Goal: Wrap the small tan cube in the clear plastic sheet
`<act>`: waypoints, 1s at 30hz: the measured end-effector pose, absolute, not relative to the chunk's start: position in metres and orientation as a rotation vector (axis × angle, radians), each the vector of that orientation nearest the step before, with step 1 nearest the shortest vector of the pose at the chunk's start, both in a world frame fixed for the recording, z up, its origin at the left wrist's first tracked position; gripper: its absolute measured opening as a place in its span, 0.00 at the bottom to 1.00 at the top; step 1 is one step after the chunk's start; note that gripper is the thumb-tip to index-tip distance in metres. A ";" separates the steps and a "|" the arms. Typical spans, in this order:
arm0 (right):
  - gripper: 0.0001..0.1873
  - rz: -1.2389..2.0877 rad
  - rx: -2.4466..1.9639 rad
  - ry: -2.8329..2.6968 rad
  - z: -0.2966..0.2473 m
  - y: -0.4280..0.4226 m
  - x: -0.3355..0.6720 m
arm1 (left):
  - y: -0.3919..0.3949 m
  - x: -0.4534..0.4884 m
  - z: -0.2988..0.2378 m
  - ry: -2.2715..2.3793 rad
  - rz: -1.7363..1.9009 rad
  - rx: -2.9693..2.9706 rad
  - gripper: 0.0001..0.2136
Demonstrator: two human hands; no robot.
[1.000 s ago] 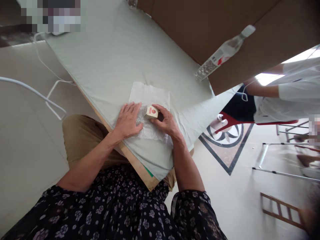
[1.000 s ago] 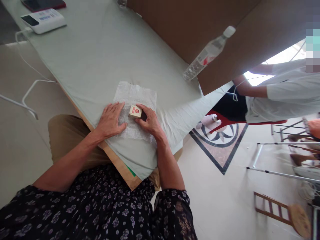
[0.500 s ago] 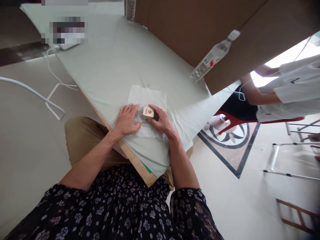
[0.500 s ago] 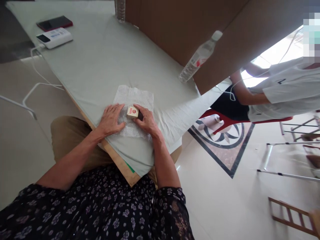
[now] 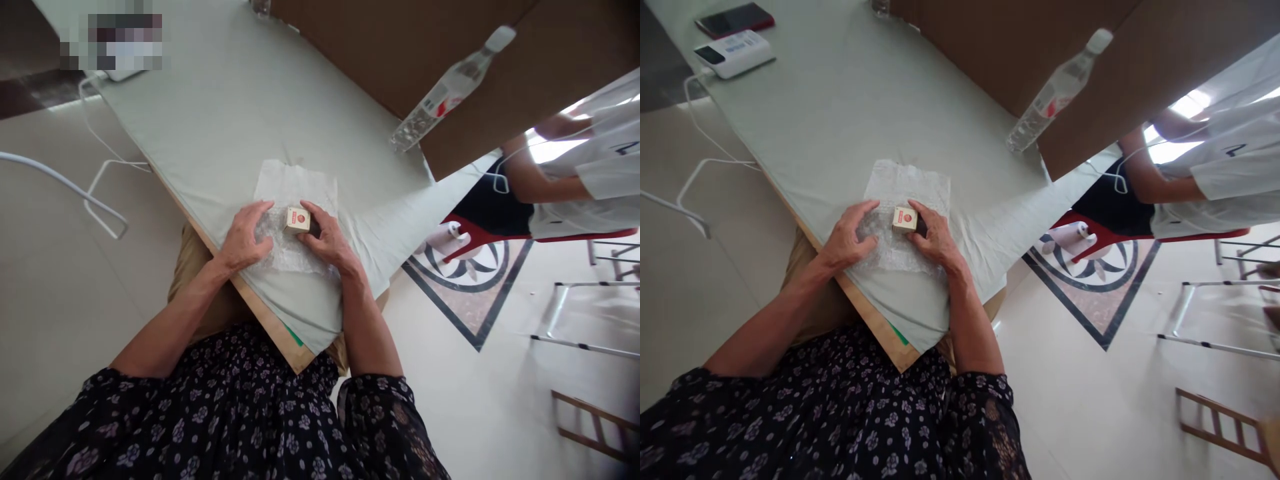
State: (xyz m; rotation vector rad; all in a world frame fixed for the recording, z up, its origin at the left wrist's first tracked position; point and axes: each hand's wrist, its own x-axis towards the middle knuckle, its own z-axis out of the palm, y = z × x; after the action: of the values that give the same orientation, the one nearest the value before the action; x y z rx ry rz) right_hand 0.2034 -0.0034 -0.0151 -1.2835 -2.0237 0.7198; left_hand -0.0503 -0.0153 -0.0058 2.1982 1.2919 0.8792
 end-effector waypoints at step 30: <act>0.13 0.166 -1.382 -2.325 0.019 -0.110 0.185 | -0.056 -0.053 0.030 1.282 0.851 2.337 0.09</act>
State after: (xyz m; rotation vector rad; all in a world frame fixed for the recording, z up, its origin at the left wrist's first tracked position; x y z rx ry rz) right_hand 0.1854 -0.1101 0.0192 -1.3822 -2.3250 0.1658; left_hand -0.0532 -0.0557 0.0298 2.3370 1.2825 0.8505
